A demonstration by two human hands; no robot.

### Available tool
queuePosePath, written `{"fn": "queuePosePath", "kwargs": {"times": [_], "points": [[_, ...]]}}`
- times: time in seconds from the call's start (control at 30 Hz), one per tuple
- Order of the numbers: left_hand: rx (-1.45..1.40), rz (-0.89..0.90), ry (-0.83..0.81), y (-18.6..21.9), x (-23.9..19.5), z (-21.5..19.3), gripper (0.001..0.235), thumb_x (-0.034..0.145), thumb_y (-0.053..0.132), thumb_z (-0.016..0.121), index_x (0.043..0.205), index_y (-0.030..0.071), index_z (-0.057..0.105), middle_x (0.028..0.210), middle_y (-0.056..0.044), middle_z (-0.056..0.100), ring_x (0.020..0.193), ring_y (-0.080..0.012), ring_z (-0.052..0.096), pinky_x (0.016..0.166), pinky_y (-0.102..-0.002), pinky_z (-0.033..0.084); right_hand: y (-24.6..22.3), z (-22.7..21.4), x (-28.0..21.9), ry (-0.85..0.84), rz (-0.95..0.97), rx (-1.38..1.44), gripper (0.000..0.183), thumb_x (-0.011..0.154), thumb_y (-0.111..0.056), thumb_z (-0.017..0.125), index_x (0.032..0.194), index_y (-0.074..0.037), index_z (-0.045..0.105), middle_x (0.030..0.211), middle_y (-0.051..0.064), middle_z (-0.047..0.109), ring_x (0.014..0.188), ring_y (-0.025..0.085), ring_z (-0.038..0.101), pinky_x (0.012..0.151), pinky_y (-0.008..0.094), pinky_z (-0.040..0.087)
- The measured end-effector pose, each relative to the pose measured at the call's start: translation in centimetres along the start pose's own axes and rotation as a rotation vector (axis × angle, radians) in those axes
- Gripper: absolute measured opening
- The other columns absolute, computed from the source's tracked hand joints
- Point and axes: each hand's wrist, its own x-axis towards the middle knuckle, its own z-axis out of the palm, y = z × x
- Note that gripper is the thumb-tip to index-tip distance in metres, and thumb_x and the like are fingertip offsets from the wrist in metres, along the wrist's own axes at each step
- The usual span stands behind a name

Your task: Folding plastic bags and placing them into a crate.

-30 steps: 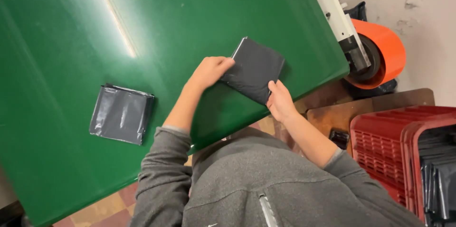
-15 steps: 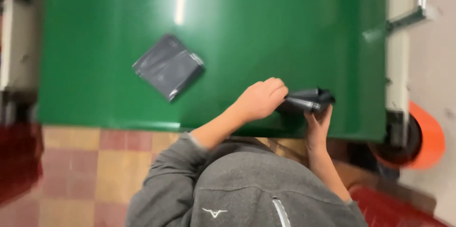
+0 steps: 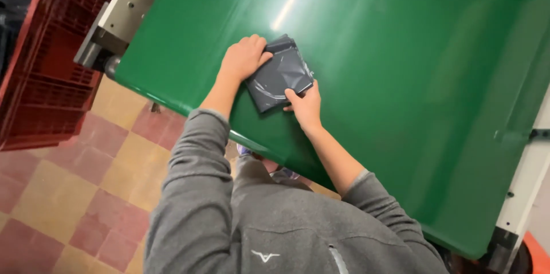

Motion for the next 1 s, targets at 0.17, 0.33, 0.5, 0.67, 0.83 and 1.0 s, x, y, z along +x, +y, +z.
{"fn": "queuePosePath", "kwargs": {"times": [0.17,0.33,0.5,0.67,0.83,1.0], "points": [[0.026,0.104,0.049,2.0,0.3,-0.7,0.047,0.086,0.047,0.070,0.113,0.010,0.062,0.111,-0.011,0.064,0.107,-0.0348,0.059,0.075,-0.050,0.050,-1.1,-0.9,-1.8,0.064,-0.197,-0.624,0.066,0.083,-0.022,0.081,0.132,0.001,0.044,0.110,0.021,0.067,0.090,0.036,0.069,0.072,0.045,0.054],[0.027,-0.034,0.051,4.6,0.5,1.9,0.042,0.085,0.040,0.070,0.115,0.011,0.063,0.115,-0.010,0.064,0.113,-0.0322,0.058,0.081,-0.051,0.050,-4.2,-2.5,-0.3,0.089,-0.383,-1.194,0.098,0.069,-0.037,0.088,0.148,-0.002,0.042,0.134,0.025,0.055,0.125,0.044,0.050,0.108,0.052,0.041],[-0.279,-0.037,0.001,5.3,-1.6,0.9,0.034,0.086,0.027,0.067,0.114,0.010,0.059,0.116,-0.013,0.061,0.109,-0.0353,0.059,0.079,-0.052,0.053,-3.6,-3.5,3.6,-0.045,-0.571,-1.196,0.100,0.077,-0.039,0.085,0.154,0.002,0.037,0.142,0.025,0.053,0.131,0.044,0.047,0.109,0.056,0.037],[-0.464,0.033,0.128,2.5,-7.5,-8.1,0.024,0.088,0.024,0.064,0.108,0.011,0.063,0.109,-0.014,0.064,0.106,-0.0375,0.062,0.082,-0.052,0.052,-5.5,4.0,1.5,-0.147,-0.644,-1.044,0.085,0.081,-0.034,0.079,0.150,0.001,0.042,0.125,0.026,0.066,0.113,0.039,0.064,0.096,0.048,0.050],[-0.481,-0.007,0.413,-11.1,-17.4,-19.5,0.025,0.091,0.025,0.066,0.111,0.011,0.065,0.107,-0.012,0.065,0.106,-0.0360,0.062,0.084,-0.049,0.052,-5.9,22.5,0.4,-0.281,-0.546,-0.942,0.059,0.090,-0.024,0.071,0.142,-0.003,0.051,0.109,0.021,0.073,0.097,0.029,0.073,0.086,0.038,0.057],[-0.062,-0.409,0.728,-24.9,-27.4,-36.5,0.032,0.080,0.027,0.077,0.104,0.009,0.068,0.105,-0.010,0.066,0.103,-0.0368,0.060,0.081,-0.051,0.049,-6.6,49.3,3.1,-0.914,-0.640,-0.326,0.051,0.101,-0.005,0.060,0.147,0.000,0.039,0.134,0.012,0.058,0.125,0.018,0.056,0.110,0.031,0.043]]}}
